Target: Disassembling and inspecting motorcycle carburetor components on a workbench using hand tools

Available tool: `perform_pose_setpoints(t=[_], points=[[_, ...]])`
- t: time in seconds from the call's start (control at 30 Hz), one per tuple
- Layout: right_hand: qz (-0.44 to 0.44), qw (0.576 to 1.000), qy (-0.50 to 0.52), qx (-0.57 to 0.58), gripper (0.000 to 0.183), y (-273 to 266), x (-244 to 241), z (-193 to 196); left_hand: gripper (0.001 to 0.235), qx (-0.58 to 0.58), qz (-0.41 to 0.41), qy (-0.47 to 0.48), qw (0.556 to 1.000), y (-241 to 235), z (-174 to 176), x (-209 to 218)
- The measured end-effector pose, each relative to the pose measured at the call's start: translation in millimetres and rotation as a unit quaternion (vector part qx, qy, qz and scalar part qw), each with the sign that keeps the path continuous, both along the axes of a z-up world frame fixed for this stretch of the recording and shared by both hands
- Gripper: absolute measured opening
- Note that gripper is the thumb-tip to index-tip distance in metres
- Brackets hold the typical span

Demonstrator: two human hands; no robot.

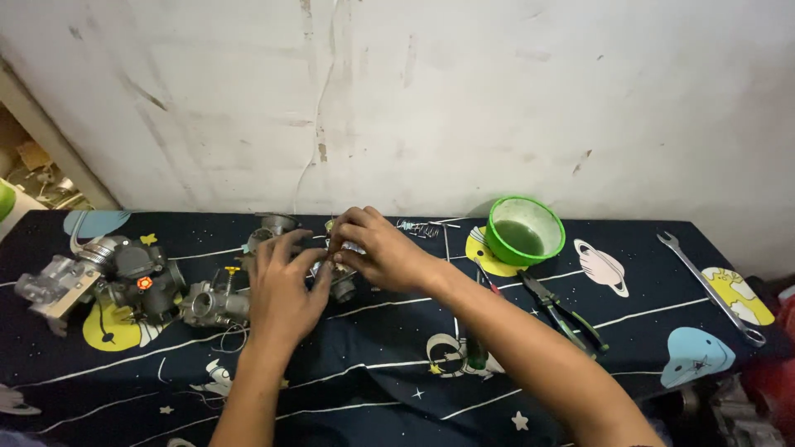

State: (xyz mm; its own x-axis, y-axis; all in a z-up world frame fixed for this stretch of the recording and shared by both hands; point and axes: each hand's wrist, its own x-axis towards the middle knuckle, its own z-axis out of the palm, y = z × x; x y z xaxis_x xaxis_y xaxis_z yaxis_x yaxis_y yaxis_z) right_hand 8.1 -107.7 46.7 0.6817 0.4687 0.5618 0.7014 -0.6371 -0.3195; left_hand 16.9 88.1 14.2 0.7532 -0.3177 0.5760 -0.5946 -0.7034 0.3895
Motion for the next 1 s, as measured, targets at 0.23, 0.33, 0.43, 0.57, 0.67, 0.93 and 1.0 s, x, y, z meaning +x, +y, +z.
perform_pose_setpoints(t=[0.23, 0.33, 0.43, 0.57, 0.67, 0.93, 1.0], points=[[-0.011, 0.999, 0.003, -0.032, 0.010, 2, 7, 5, 0.016, 0.012, 0.005, -0.012, 1.000, 3, -3, 9], [-0.017, 0.999, 0.011, -0.043, 0.009, 2, 9, 8, 0.016, 0.017, 0.013, -0.019, 1.000, 3, -4, 11], [-0.028, 0.997, 0.009, -0.071, 0.009, 2, 14, 7, 0.017, 0.006, 0.005, 0.007, 1.000, 2, -4, 12], [-0.043, 0.992, 0.014, -0.121, 0.009, -2, 27, 0, 0.020, 0.018, 0.003, 0.012, 1.000, 1, -11, 19], [-0.060, 0.985, 0.013, -0.159, 0.010, -3, 31, -1, 0.020, 0.018, 0.002, 0.015, 1.000, 1, -11, 19], [-0.090, 0.968, 0.024, -0.234, 0.013, -2, 38, -6, 0.025, 0.023, -0.016, 0.052, 0.998, 1, -16, 26], [-0.089, 0.963, 0.012, -0.256, 0.015, -4, 40, -10, 0.025, 0.040, -0.013, 0.037, 0.998, 1, -22, 30]])
